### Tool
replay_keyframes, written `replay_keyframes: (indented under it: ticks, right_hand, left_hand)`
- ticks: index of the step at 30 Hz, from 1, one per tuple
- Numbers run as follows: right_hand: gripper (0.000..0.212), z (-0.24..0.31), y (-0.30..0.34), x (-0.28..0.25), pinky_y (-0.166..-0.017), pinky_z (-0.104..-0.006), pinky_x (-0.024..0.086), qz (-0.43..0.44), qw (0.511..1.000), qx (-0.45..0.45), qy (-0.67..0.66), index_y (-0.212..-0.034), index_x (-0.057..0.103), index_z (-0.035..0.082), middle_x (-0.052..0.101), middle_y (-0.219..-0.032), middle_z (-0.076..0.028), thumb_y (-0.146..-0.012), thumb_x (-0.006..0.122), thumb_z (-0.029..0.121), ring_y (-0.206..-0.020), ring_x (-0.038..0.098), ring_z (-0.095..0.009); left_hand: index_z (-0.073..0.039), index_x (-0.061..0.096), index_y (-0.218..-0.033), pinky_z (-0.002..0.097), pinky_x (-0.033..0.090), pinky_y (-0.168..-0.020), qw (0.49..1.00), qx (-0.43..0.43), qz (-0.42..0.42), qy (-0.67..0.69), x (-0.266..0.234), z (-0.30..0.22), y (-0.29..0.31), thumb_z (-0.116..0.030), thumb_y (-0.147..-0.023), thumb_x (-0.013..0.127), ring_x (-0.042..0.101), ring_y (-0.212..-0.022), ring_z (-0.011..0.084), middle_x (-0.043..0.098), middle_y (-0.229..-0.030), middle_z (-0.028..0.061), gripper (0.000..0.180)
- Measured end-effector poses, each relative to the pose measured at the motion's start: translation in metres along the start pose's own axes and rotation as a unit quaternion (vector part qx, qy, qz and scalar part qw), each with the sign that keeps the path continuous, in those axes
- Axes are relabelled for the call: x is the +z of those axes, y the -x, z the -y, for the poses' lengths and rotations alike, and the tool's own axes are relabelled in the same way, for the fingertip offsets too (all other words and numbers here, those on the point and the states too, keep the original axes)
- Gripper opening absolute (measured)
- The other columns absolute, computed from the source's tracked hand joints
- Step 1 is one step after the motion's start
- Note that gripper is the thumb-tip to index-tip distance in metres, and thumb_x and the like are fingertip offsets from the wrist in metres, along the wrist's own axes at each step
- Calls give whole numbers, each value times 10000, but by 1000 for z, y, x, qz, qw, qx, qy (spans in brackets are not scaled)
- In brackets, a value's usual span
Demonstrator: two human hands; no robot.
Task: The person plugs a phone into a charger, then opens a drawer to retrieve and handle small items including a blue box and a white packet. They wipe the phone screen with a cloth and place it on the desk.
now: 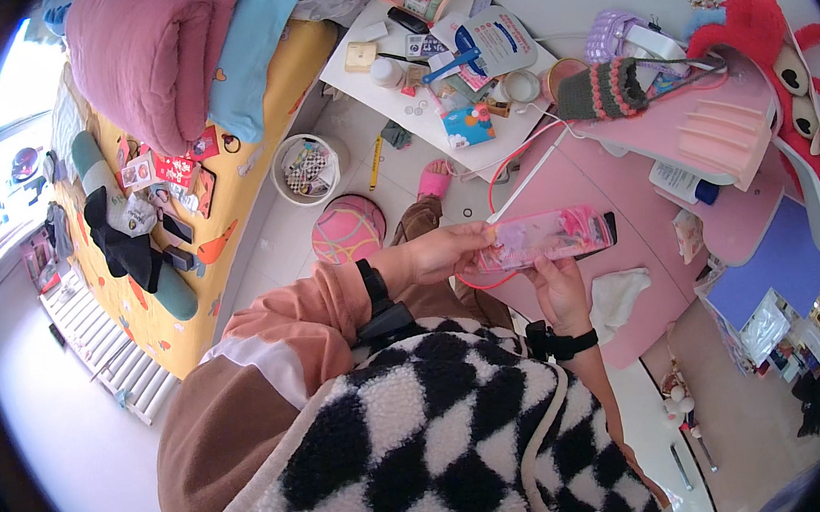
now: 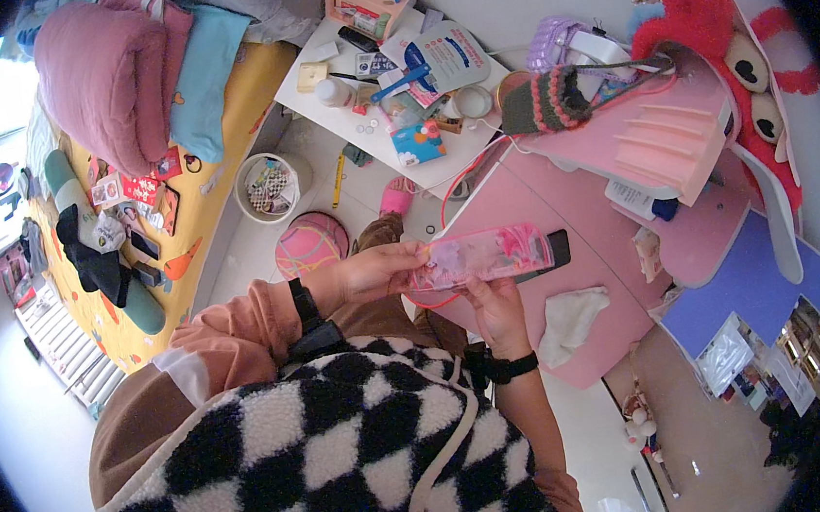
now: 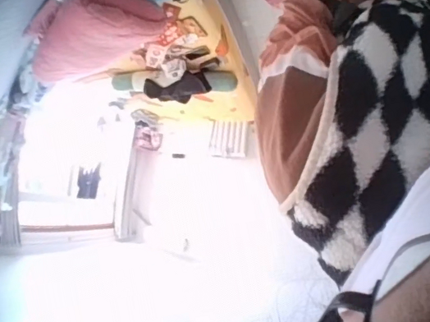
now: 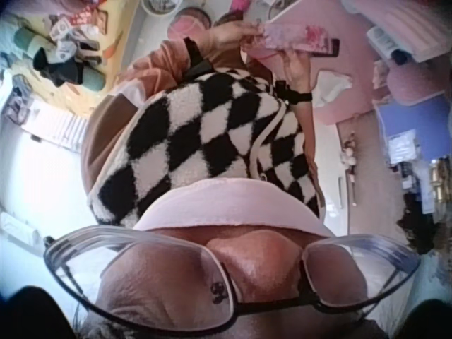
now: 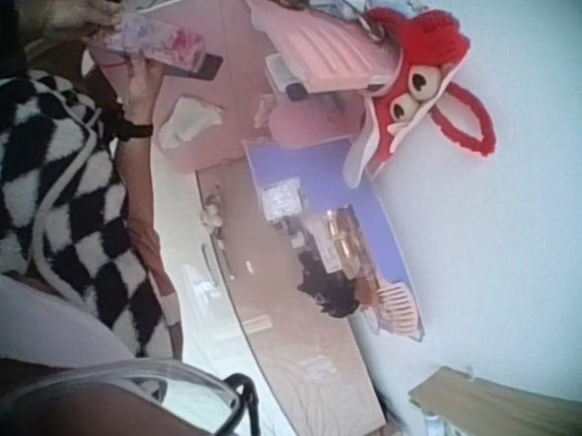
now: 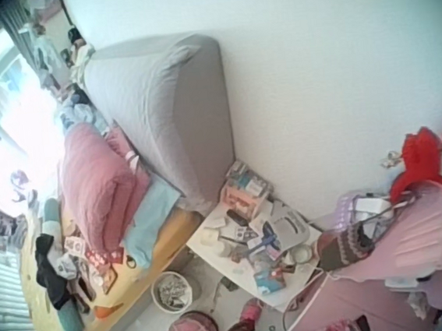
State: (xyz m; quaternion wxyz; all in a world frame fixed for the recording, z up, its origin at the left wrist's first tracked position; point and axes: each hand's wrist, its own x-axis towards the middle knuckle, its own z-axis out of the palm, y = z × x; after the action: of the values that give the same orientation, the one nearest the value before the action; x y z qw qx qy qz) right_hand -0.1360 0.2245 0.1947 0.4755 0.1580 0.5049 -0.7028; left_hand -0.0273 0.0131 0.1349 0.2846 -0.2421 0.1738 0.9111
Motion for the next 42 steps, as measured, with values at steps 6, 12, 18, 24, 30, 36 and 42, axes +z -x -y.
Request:
replay_keyframes:
  ticks: [6, 12, 18, 24, 30, 36, 42]
  right_hand:
    - [280, 8, -1, 1, -913, -312, 523, -93, 983, -33, 152, -1209, 601, 37, 652, -1186, -60, -940, 675, 53, -1048, 634, -139]
    - [196, -2, 3, 6, -826, -278, 521, -122, 964, -82, 223, -1111, 641, 12, 681, -1048, -38, -931, 693, 70, -921, 631, -100]
    - [134, -2, 0, -6, -590, -248, 495, -231, 932, -127, 247, -1029, 654, 14, 666, -923, -27, -948, 685, 115, -699, 602, -92]
    - [190, 18, 24, -38, -481, -242, 425, -290, 921, -134, 225, -1123, 633, 20, 660, -902, -23, -980, 652, 144, -630, 548, -77]
    - [245, 7, 50, -41, -763, -253, 475, -311, 899, -125, 281, -1179, 619, -11, 676, -999, -34, -993, 638, 146, -854, 589, -93]
    - [269, -18, 71, -37, -873, -263, 490, -323, 914, -61, 236, -1236, 600, -29, 686, -1144, -74, -995, 619, 89, -978, 631, -122]
    - [291, -27, 79, -45, -864, -254, 495, -314, 913, -38, 257, -1265, 584, -17, 689, -1142, -73, -993, 619, 79, -969, 637, -121]
  left_hand:
    - [-62, 560, -1245, 251, 497, -818, 987, 34, -9, -160, 5, -8, -10, -218, -1000, 651, 628, -929, 63, 674, -1012, -32, 305]
    - [-21, 668, -1069, 233, 509, -702, 966, 40, 16, -254, 29, -22, -17, -138, -951, 715, 603, -788, 38, 681, -915, -41, 173]
    - [-27, 694, -1016, 236, 498, -674, 941, 34, 4, -337, 16, -29, -34, -94, -961, 662, 593, -744, 46, 667, -878, -28, 93]
    - [-61, 701, -1002, 276, 509, -645, 888, 134, -284, -337, -94, -58, -116, -143, -928, 658, 626, -718, 98, 689, -851, 11, 118]
    - [-41, 704, -996, 475, 545, -793, 587, 199, -612, -492, -216, -106, -163, -287, -924, 601, 691, -917, 401, 720, -925, 220, 276]
    - [4, 743, -1000, 456, 552, -873, 581, 53, -597, -551, -258, -134, -198, -425, -886, 627, 693, -998, 402, 714, -1057, 251, 459]
    - [-3, 739, -1044, 449, 538, -916, 585, 45, -589, -555, -256, -145, -198, -404, -889, 614, 679, -1064, 395, 708, -1094, 254, 448]
